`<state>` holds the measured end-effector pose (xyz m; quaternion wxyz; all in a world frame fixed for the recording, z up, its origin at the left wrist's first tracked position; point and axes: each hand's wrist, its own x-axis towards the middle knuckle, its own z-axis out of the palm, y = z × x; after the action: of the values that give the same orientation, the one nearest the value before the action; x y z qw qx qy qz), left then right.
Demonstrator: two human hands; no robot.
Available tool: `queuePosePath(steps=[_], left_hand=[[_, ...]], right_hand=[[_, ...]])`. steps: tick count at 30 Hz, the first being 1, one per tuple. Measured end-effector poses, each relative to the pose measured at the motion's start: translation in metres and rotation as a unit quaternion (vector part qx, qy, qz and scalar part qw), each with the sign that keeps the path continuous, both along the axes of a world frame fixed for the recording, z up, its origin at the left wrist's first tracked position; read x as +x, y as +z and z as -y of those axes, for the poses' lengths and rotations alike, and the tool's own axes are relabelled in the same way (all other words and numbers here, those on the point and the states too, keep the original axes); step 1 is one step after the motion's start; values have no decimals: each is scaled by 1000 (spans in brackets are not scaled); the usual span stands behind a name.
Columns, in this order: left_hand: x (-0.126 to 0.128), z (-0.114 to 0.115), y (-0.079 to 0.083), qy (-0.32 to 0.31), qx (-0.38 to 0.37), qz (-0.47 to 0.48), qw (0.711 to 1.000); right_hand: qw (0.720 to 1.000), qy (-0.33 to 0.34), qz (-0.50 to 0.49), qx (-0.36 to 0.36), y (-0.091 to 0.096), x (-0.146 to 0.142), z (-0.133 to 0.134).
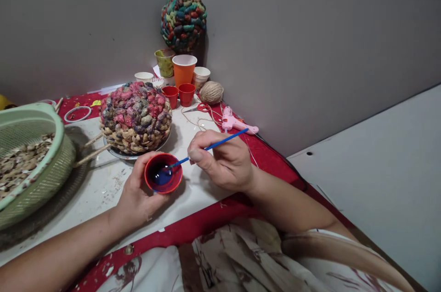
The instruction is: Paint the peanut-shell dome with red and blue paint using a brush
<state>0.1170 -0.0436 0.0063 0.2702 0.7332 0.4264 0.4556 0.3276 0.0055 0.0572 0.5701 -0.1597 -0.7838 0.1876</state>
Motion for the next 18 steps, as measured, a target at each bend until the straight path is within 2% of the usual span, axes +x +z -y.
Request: queuePosePath(steps=[6, 10, 15, 18], left_hand=[[0, -2, -3, -19, 16, -10, 1000], [3, -2, 3, -6, 4, -9, 1000], [7, -1, 10, 21, -80, 31, 996], [10, 2, 16, 20, -134, 49, 990]], right_hand=[[993, 22, 103, 47, -1, -2, -3], [995, 32, 91, 32, 0, -2, -3], [998, 13, 65, -2, 4, 0, -2], [997, 7, 39, -73, 4, -1, -1]])
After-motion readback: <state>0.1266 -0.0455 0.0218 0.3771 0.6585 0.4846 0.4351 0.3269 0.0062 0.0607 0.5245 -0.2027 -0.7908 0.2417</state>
